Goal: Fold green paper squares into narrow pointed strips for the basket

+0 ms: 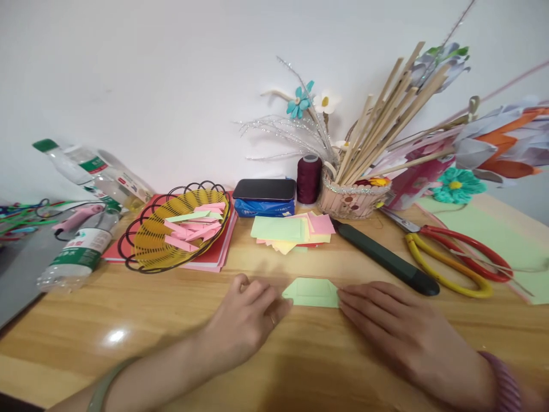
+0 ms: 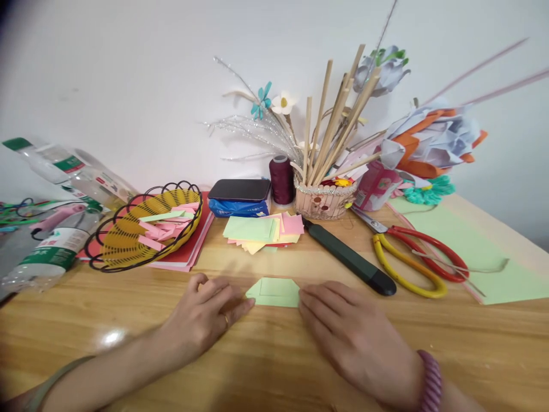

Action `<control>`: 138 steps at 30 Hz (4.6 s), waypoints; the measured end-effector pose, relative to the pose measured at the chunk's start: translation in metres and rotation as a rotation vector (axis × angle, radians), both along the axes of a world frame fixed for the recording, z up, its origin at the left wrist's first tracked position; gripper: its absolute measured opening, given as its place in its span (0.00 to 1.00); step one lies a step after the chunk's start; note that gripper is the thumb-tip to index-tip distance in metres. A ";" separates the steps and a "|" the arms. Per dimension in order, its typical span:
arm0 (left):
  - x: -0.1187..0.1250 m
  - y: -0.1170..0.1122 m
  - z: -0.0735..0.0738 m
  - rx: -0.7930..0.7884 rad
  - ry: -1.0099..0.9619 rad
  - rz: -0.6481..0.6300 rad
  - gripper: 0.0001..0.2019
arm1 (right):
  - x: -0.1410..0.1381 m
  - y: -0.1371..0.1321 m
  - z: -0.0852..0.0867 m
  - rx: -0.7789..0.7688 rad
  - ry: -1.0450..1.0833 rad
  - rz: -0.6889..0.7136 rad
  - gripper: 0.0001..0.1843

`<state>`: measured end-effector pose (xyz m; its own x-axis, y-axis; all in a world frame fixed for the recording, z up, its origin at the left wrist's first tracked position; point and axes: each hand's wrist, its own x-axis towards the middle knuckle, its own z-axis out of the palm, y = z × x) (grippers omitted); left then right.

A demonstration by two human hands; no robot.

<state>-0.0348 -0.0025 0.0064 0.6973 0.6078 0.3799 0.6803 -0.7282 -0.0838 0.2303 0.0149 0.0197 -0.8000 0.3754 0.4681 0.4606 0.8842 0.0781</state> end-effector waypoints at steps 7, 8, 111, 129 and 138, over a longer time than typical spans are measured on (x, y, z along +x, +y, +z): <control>0.021 0.011 0.011 -0.143 0.029 0.179 0.14 | -0.033 -0.029 0.000 -0.275 0.046 0.191 0.23; 0.025 0.013 0.010 -0.154 0.037 0.176 0.14 | -0.035 -0.029 0.001 -0.323 0.063 0.214 0.22; 0.035 0.010 0.013 -0.401 -0.053 0.345 0.04 | -0.032 0.004 -0.018 -0.138 -0.008 -0.191 0.17; 0.016 0.002 0.002 -0.034 0.081 -0.081 0.10 | -0.026 -0.001 -0.014 -0.006 -0.056 -0.121 0.23; 0.022 -0.019 0.005 0.076 0.291 -0.024 0.15 | -0.029 -0.002 -0.013 0.018 -0.030 -0.130 0.22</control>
